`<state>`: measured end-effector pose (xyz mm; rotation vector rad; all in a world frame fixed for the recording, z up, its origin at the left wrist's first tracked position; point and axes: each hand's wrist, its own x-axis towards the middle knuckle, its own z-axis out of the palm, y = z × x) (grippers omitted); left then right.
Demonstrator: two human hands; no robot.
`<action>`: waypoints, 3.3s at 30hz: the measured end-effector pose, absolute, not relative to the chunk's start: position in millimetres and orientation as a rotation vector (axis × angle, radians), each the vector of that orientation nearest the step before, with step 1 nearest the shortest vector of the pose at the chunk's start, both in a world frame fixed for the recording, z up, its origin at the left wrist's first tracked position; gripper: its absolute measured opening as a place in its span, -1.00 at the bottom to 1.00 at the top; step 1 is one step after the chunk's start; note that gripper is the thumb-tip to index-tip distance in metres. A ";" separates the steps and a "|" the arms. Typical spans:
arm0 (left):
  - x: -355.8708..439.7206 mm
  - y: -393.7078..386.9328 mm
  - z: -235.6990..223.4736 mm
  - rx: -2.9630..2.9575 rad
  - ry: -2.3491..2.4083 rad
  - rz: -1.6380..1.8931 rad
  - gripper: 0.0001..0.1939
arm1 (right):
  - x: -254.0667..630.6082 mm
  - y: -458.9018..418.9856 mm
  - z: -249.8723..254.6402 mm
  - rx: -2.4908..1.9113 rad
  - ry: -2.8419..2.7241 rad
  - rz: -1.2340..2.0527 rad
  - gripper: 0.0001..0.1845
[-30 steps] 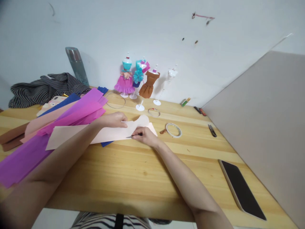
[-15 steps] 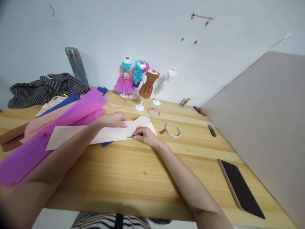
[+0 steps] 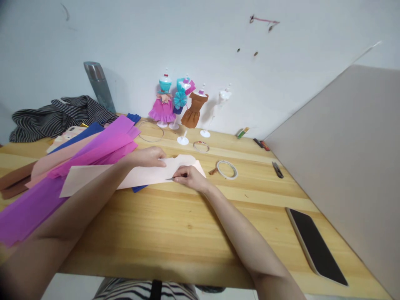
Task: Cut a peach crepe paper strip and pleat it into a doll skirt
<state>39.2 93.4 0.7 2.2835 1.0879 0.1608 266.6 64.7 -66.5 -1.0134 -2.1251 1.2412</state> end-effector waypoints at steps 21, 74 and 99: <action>39.9 91.2 5.6 2.289 1.105 0.136 -0.85 | 267.1 64.9 -66.2 -1.036 -2.133 1.242 -0.65; 38.2 86.9 12.6 2.295 1.108 0.123 -0.85 | 246.6 60.6 -61.0 -0.992 -2.230 1.160 -0.70; 39.0 86.3 14.3 2.320 1.091 0.109 -0.84 | 250.1 64.1 -67.3 -1.004 -2.189 1.218 -0.67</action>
